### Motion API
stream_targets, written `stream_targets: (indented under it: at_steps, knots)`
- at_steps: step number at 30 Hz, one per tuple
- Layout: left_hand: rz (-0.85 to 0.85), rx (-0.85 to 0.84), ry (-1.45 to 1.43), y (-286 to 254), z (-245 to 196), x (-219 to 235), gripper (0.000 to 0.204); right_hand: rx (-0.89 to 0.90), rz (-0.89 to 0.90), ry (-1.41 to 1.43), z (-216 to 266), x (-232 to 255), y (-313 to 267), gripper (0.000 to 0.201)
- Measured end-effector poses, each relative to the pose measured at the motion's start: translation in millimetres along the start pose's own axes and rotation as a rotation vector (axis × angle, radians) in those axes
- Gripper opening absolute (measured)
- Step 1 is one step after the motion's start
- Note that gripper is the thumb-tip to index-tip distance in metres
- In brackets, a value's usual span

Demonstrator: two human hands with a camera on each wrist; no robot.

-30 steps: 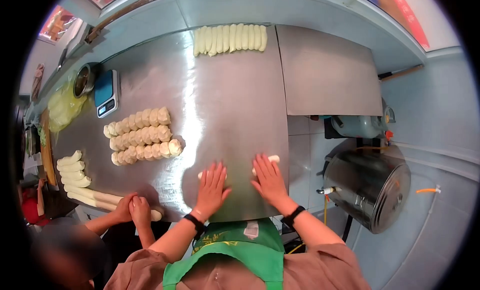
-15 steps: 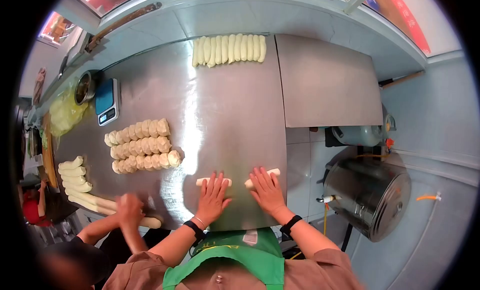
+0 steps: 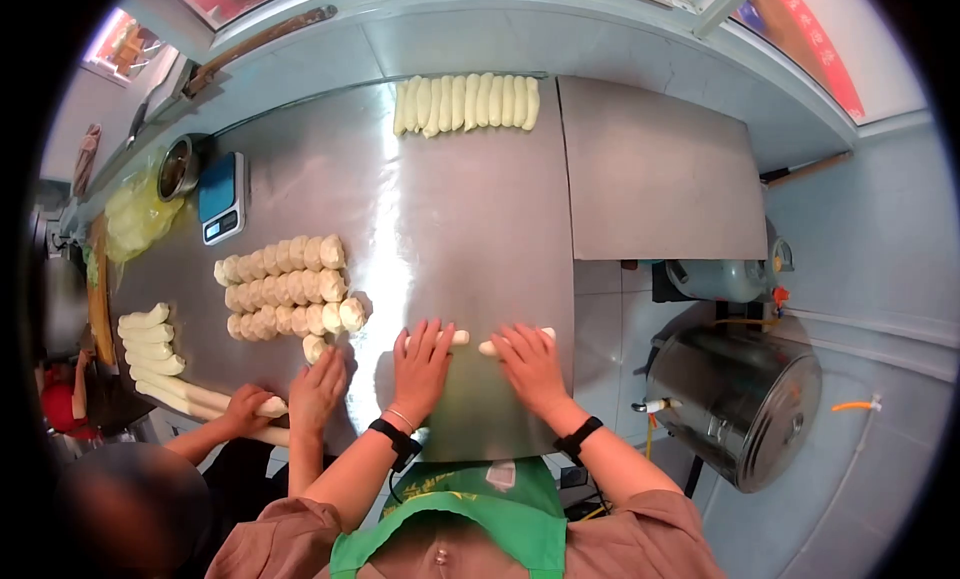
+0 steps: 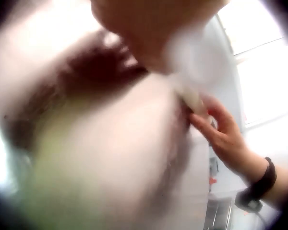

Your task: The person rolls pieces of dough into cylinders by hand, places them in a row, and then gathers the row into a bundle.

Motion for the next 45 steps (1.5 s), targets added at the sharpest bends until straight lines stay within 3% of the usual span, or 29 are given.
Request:
stream_targets:
  at_steps: [4, 6, 7, 9, 12, 13, 15, 17, 20, 21, 22, 23, 26, 27, 29, 31, 33, 34, 36, 37, 38, 40, 41, 43, 44, 45]
  knots:
    - [0.044, 0.185, -0.258, 0, 13, 11, 0.052, -0.19, 0.159, 0.104, -15, 9, 8, 0.036]
    - [0.019, 0.246, -0.362, 8, 13, 14, 0.049, -0.305, -0.114, 0.297, -8, 12, 29, 0.024]
    - [-0.027, 0.341, -0.45, 9, 10, 7, 0.048, -0.306, -0.11, 0.3, -1, -4, 37, 0.024]
    - [-0.077, 0.465, -0.573, 5, -5, -16, 0.049, -0.533, -0.101, 0.548, 6, -53, 47, 0.022]
    - [-0.138, 0.552, -0.611, 8, -26, -34, 0.054, -0.529, -0.126, 0.472, 26, -65, 67, 0.021]
    - [-0.066, 0.626, -0.739, 17, -25, -27, 0.057, -0.525, -0.117, 0.477, 28, -55, 75, 0.021]
    - [-0.165, 0.543, -0.727, 49, -25, -6, 0.055, -0.57, -0.126, 0.65, 20, -28, 100, 0.024]
    - [-0.255, 0.466, -0.706, 83, -21, 5, 0.054, -0.476, -0.288, 0.627, 11, -8, 130, 0.027]
    - [-0.309, 0.413, -0.747, 124, -4, 6, 0.053, -0.433, -0.378, 0.656, -29, -27, 170, 0.03]
    - [-0.288, 0.38, -0.626, 128, 2, 7, 0.052, -0.434, -0.372, 0.659, -31, -28, 169, 0.03]
    - [-0.275, 0.343, -0.506, 133, 9, 9, 0.052, -0.4, -0.396, 0.417, -34, -25, 173, 0.03]
    - [-0.354, 0.345, -0.452, 119, 16, 19, 0.052, -0.362, -0.418, 0.178, -34, -23, 179, 0.03]
    - [-0.405, 0.46, -0.205, 64, 63, 67, 0.051, -0.251, -0.347, 0.235, 9, -19, 180, 0.027]
    - [-0.423, 0.512, -0.078, 47, 77, 75, 0.05, -0.216, -0.255, 0.488, 24, -35, 186, 0.025]
    - [-0.34, 0.603, -0.003, 30, 92, 84, 0.045, -0.27, -0.066, 0.671, 60, -68, 216, 0.028]
    - [-0.28, 0.625, 0.024, 26, 97, 82, 0.043, -0.292, -0.035, 0.737, 94, -92, 267, 0.034]
    - [-0.319, 0.398, -0.032, 23, 84, 73, 0.036, -0.212, -0.175, 0.576, 125, -102, 306, 0.039]
    - [-0.318, 0.399, -0.03, 18, 80, 64, 0.036, -0.212, -0.174, 0.578, 131, -95, 314, 0.039]
    - [-0.363, 0.43, -0.335, 9, 80, 45, 0.036, -0.267, 0.094, 0.549, 141, -93, 326, 0.044]
    - [-0.181, 0.5, -0.477, 6, 88, 32, 0.044, -0.24, 0.019, 0.592, 136, -103, 325, 0.043]
    - [-0.181, 0.499, -0.479, -4, 91, 28, 0.044, -0.241, 0.018, 0.59, 125, -115, 320, 0.043]
    - [-0.153, 0.327, -0.274, -4, 80, 43, 0.046, -0.338, 0.141, 1.376, 104, -120, 306, 0.036]
    - [-0.162, 0.347, -0.336, -2, 76, 50, 0.047, -0.382, 0.105, 1.549, 93, -111, 288, 0.031]
    - [-0.212, 0.273, -0.329, -10, 62, 60, 0.048, -0.283, 0.006, 1.222, 74, -49, 233, 0.033]
    - [-0.257, 0.205, -0.31, -20, 53, 64, 0.049, -0.109, -0.076, 0.896, 65, -12, 198, 0.034]
    - [-0.175, 0.182, -0.344, -38, 47, 53, 0.047, 0.054, -0.146, 0.565, 60, 17, 156, 0.035]
Point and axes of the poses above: each hand's wrist, its own y-axis towards the middle knuckle, its own x-axis out of the back of the hand, z = x × y, the point moved 4 cm from there along y, towards the middle knuckle, and after that the axes turned 3 degrees about x, right-handed, at the moved point
